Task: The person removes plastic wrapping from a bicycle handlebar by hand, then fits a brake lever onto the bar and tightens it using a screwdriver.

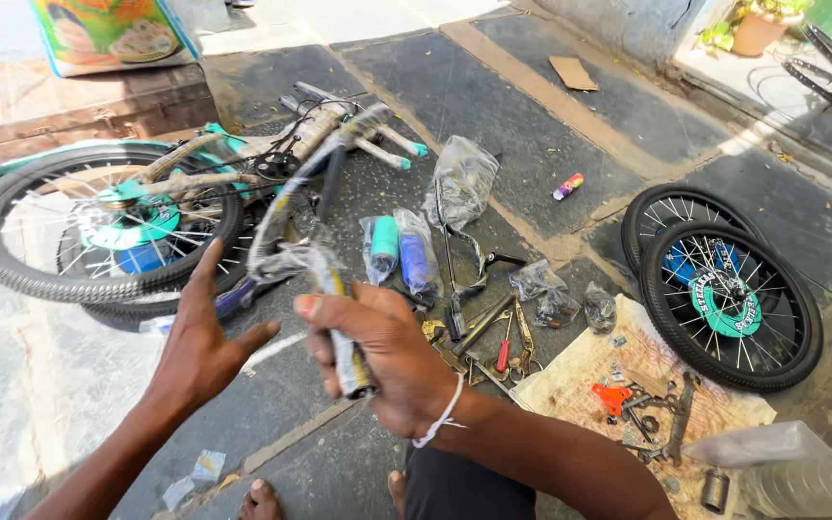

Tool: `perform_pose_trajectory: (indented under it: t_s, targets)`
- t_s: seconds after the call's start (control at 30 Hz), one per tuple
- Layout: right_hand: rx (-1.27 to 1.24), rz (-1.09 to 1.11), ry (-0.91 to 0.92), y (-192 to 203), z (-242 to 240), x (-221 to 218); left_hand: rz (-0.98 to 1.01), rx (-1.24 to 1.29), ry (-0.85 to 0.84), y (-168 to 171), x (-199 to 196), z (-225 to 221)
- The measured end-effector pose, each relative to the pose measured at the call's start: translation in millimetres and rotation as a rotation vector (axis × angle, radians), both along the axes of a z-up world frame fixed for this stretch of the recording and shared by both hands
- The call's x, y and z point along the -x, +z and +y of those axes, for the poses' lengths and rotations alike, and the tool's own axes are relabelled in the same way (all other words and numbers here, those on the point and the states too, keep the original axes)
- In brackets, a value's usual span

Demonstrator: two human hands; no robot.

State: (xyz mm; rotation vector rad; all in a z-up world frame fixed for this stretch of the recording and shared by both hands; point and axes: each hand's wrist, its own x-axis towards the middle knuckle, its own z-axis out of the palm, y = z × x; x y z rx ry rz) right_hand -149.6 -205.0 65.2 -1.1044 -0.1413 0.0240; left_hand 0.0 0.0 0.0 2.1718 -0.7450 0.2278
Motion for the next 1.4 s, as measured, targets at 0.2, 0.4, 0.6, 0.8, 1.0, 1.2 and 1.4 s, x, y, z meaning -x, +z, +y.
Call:
perform_pose_trajectory:
  t_s: [0.2,0.4,0.6,0.8,1.0,1.2,1.4]
  targets:
    - [0.109,-0.212,0.324,52.3,49.9,0.0,0.185,0.934,0.007,18.2,3.5,0.1]
    - [0.833,-0.292,-0.563,-54.6,19.0,-84.4,0.662,1.294,0.050,-14.9,12.3,-0.1]
    - [0.114,0.198,-0.051,-109.8,-2.5,-115.9,0.833,1.143,-0.141,-49.2,8.4,-14.3]
    - [-0.124,0.229,-0.191,-156.0,-16.6,-132.6,0.816,0.667,0.010,-58.8,-1.8,-46.1]
    - [-0.110,0.139,-0.581,-186.3,-82.1,-165.1,0.513,0.840,-0.267,-23.5,-0.5,-36.7]
    - [0.090,0.042,-1.050,-164.9,-151.8,-159.7,0.925,1.035,-0.230,-17.7,9.1,-11.1]
    - [0.196,-0.030,-1.214,-144.1,-179.3,-126.5,0.822,0.749,-0.344,-46.1,29.4,-14.5]
